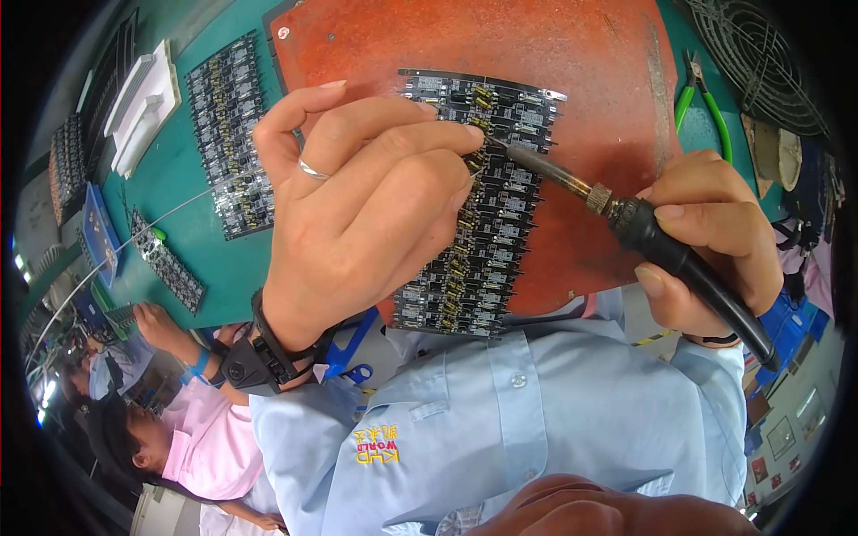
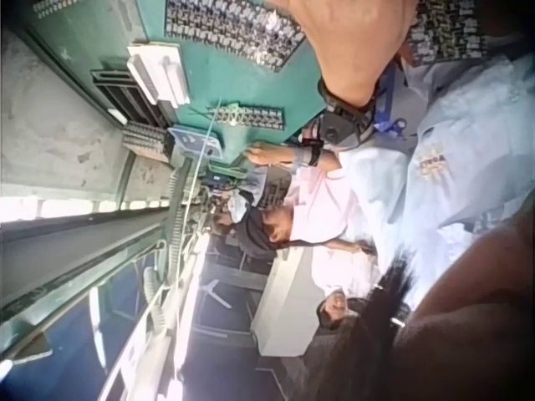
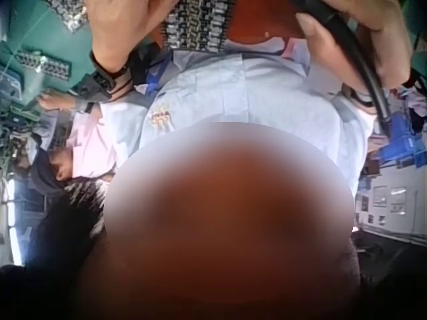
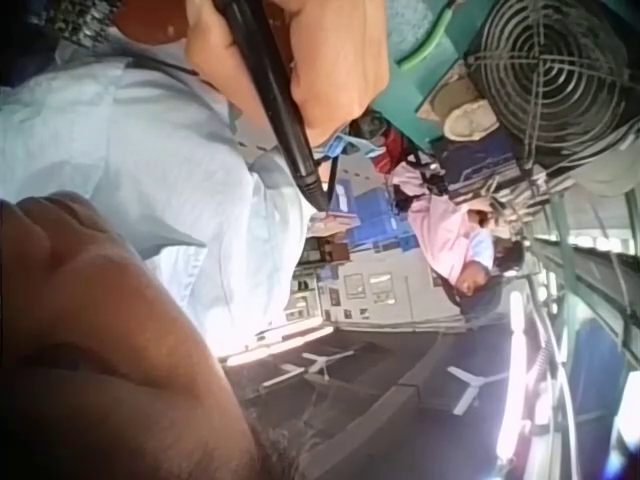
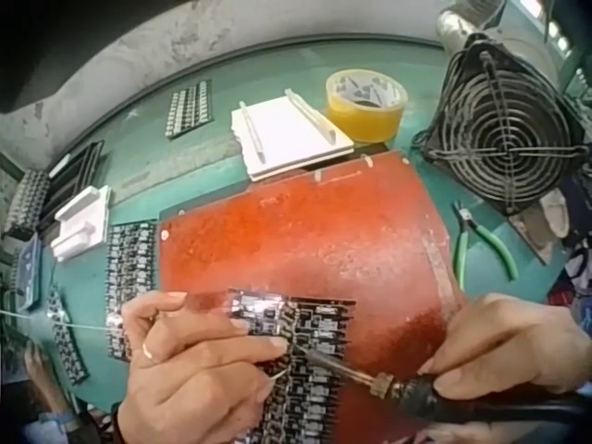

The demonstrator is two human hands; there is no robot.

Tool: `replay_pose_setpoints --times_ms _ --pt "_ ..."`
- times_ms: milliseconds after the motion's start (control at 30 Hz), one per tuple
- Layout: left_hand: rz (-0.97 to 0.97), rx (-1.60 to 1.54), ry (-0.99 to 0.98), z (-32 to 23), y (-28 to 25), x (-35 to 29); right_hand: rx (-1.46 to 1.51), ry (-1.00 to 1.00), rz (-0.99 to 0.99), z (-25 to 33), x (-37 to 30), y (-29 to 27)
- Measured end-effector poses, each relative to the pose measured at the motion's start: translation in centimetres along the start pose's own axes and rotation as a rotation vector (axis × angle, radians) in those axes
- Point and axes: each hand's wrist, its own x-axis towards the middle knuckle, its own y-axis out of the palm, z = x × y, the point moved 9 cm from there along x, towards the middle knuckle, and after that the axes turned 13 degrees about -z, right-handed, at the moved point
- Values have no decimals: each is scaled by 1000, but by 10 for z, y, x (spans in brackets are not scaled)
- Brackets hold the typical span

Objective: Soldering electronic components onto a printed circuit board.

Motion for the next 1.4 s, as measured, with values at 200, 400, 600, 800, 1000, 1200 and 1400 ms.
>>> replay_pose_setpoints --times_ms 200,400,600,800,1000,1200,1400 --pt "2 -11 -9 -2 -7 1 -11 12 3 8 6 -2" --pt "-1 -31 -21 -5 -18 2 46 -13 -58 16 6 -17" --pt "-36 -70 -29 -8 -30 16 21 -17 -108 22 10 -35" --pt "-42 -73 -105 1 -25 31 41 0 -53 16 14 -35" --pt "-25 -152 -127 8 -13 42 46 25 -5 3 21 -31" --pt "-41 -154 -133 16 -7 40 44 30 -7 -7 26 -27" --pt "-27 -157 -108 21 1 38 40 1 -8 -12 26 -21"
